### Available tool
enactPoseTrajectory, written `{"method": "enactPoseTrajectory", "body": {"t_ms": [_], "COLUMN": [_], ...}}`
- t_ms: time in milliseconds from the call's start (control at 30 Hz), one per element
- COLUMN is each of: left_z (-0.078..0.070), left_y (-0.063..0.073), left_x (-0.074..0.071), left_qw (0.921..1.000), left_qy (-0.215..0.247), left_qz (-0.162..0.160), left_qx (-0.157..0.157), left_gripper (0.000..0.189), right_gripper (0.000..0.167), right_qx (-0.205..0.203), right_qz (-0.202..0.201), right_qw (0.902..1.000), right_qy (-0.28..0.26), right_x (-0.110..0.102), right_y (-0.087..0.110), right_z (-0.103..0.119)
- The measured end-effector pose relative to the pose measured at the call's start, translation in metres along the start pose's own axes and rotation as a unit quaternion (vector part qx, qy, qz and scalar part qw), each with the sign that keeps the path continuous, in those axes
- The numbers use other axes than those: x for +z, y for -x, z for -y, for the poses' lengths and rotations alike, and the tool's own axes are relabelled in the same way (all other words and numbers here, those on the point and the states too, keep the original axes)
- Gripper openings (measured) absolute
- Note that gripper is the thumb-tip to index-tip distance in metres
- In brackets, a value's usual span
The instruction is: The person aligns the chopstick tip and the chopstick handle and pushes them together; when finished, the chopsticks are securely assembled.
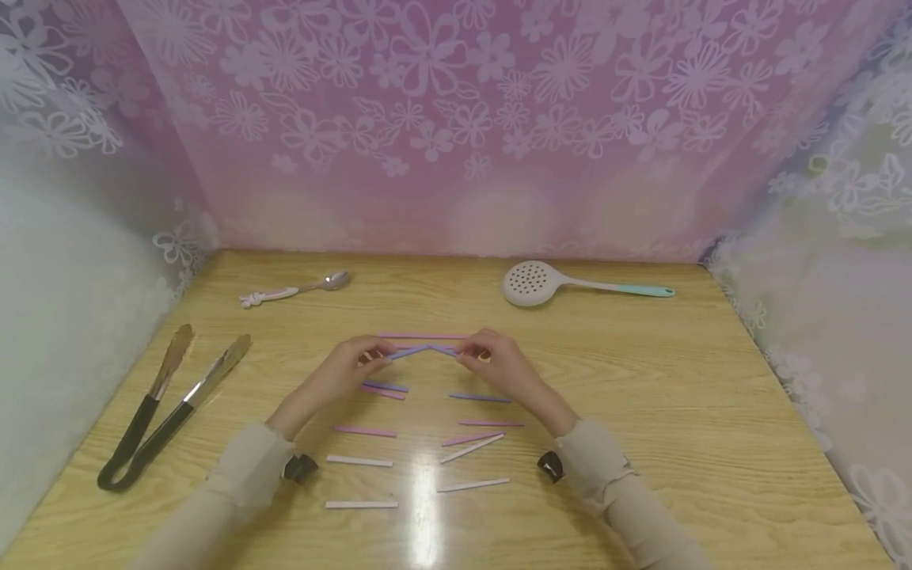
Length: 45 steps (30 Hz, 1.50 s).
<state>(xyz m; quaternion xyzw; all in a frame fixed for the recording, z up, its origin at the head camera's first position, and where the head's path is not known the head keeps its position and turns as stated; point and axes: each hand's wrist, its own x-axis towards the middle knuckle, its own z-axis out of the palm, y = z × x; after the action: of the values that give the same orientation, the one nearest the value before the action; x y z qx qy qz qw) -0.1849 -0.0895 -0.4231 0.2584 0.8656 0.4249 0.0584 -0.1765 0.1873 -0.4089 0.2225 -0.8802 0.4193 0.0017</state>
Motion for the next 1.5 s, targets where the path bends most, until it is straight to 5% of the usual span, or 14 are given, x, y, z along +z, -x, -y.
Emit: {"method": "enactPoseTrajectory", "body": {"t_ms": [700,1000,1500], "left_z": [0.0,0.001,0.001], "left_y": [0.002,0.004,0.005], "left_x": [-0.001,-0.006,-0.005], "left_qw": [1.0,0.9988,0.9978], "left_qy": [-0.007,-0.021,-0.011], "left_qz": [0.0,0.005,0.021], "left_qx": [0.005,0.044,0.062], "left_gripper": [0.018,0.019,0.024], "right_gripper": [0.011,0.01,0.011], "right_qx": [-0.014,-0.024,-0.029], "right_qz": [-0.013,-0.018,-0.021], "right_qw": [0.9997,0.9994,0.9994], "right_qy": [0.014,0.019,0.004], "right_x": [-0.003,0.0,0.009], "right_y": [-0.002,-0.003,-0.002], "right_z": [0.002,-0.003,0.002]}}
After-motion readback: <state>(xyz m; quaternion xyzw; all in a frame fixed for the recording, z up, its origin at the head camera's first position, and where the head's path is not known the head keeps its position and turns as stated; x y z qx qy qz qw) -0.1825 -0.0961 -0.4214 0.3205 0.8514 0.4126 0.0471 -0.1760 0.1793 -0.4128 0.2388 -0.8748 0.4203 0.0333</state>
